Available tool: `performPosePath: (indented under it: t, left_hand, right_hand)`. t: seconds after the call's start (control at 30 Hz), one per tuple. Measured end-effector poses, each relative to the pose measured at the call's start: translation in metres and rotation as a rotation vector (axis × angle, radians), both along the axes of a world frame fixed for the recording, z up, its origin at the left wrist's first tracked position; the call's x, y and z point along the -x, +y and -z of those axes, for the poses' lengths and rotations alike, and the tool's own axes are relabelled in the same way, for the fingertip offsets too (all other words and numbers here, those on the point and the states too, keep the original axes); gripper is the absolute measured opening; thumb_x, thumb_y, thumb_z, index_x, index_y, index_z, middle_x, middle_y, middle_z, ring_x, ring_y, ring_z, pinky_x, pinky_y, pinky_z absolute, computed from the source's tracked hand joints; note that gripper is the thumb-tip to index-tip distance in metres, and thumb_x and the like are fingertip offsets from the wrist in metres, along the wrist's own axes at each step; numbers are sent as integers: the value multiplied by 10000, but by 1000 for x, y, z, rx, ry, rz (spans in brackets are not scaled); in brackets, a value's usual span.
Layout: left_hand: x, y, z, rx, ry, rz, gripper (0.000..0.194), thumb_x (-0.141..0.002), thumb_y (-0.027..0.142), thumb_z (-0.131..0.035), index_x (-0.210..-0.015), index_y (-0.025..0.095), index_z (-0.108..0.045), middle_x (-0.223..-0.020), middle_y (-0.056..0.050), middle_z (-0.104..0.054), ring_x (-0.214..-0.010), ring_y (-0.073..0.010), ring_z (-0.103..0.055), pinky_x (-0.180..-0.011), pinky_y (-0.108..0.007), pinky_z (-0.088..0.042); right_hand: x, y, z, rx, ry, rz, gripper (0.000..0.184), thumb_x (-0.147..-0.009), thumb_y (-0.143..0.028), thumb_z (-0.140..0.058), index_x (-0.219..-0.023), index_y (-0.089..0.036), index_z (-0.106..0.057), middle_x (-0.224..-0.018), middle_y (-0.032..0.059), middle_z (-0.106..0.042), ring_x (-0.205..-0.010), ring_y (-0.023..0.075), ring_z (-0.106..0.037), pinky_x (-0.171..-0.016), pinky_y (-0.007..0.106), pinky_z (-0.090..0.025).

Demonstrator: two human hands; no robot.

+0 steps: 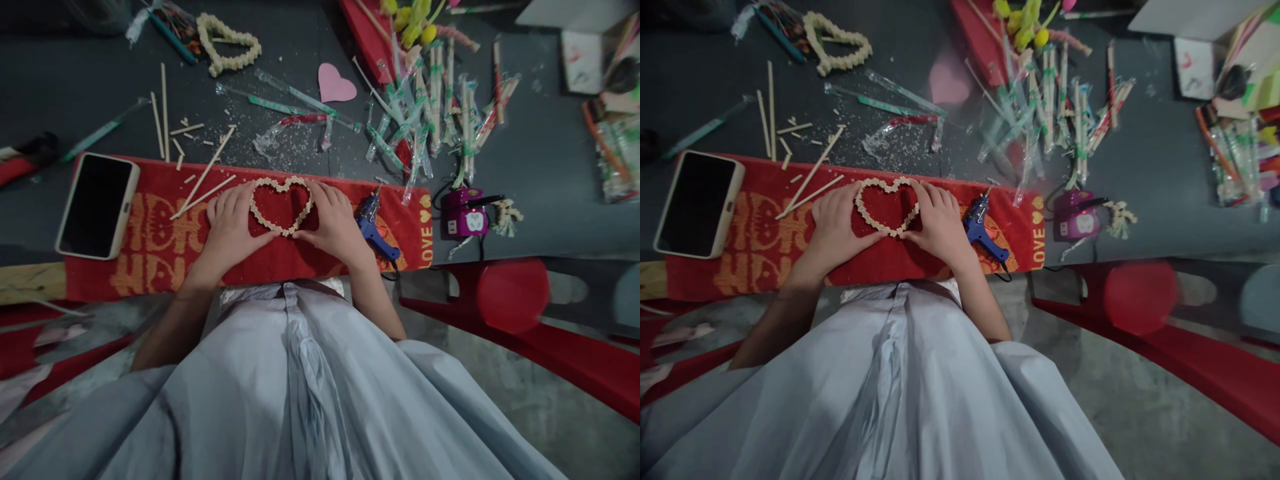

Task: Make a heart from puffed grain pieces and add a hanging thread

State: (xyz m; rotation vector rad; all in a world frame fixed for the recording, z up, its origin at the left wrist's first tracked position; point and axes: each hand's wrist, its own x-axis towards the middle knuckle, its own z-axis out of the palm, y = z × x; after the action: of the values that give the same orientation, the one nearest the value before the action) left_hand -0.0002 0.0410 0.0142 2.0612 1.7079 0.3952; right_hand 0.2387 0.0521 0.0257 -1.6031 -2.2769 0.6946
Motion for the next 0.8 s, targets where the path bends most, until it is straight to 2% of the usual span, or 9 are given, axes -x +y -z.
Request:
performPosePath:
  t: [0.1,0.23,0.4,0.53,0.63,0.73,0.8]
  left_hand:
    - [1,0,1,-9,-5,10,946,-851,531,-814,-1644,247,-385,-1694,-175,-464,-1579,-407,-413,-1316,-577,-284]
    - [3,-1,4,-15,-16,33,946,-866,559,-791,-1657,253,-371,-1717,-175,-433,-1599,-403,-384,-1328,-579,-258]
    - [3,-7,2,-12,-24,60,938,-860,549,-796,-1655,269,-384,-1759,-173,-351,-1639,-440,-296,-1345,-634,-187]
    - [3,-12,-4,-38,-27,43,721,-895,477,-773,-1557,344,-519,-1778,-101,-318,-1665,-434,-229,-1355,-660,-176]
    - [2,-13,-8,-37,-31,53,550,-907,460,-761,-1436,395,-624,-1769,-26,-328,-1677,-418,-195,-1362,-666,-187]
    - [1,-12,-10,-26,-29,93,335,-949,469,-695,-1272,384,-722,-1735,3,-388,-1674,-389,-216,-1372,-642,-188]
    - [-1,-10,-10,-17,-30,111,276,-961,479,-657,-1184,352,-758,-1719,3,-416,-1668,-391,-228,-1371,-634,-183]
  right_hand:
    - [0,0,2,2,6,6,951,-834,-322,-861,-1653,-161,-406,-1665,227,-480,-1552,391,-441,-1318,600,-316]
    - [-1,-1,3,-6,0,13,952,-831,-332,-867,-1642,-117,-417,-1662,247,-476,-1555,392,-438,-1325,584,-312]
    - [-5,-7,3,-26,22,4,885,-865,-362,-828,-1638,-192,-433,-1663,211,-487,-1556,396,-435,-1305,622,-330]
    - [-5,-17,-1,-56,11,28,777,-888,-315,-788,-1598,-200,-492,-1633,197,-502,-1522,399,-446,-1287,621,-352]
    - [-2,-24,-3,-94,10,41,603,-921,-267,-734,-1507,-223,-598,-1544,177,-564,-1438,391,-490,-1245,612,-393]
    - [2,-29,-2,-118,16,57,417,-966,-249,-667,-1382,-258,-698,-1399,160,-628,-1318,375,-534,-1168,612,-442]
    - [4,-31,2,-123,10,57,339,-986,-256,-643,-1311,-259,-739,-1326,160,-639,-1248,363,-546,-1116,600,-464]
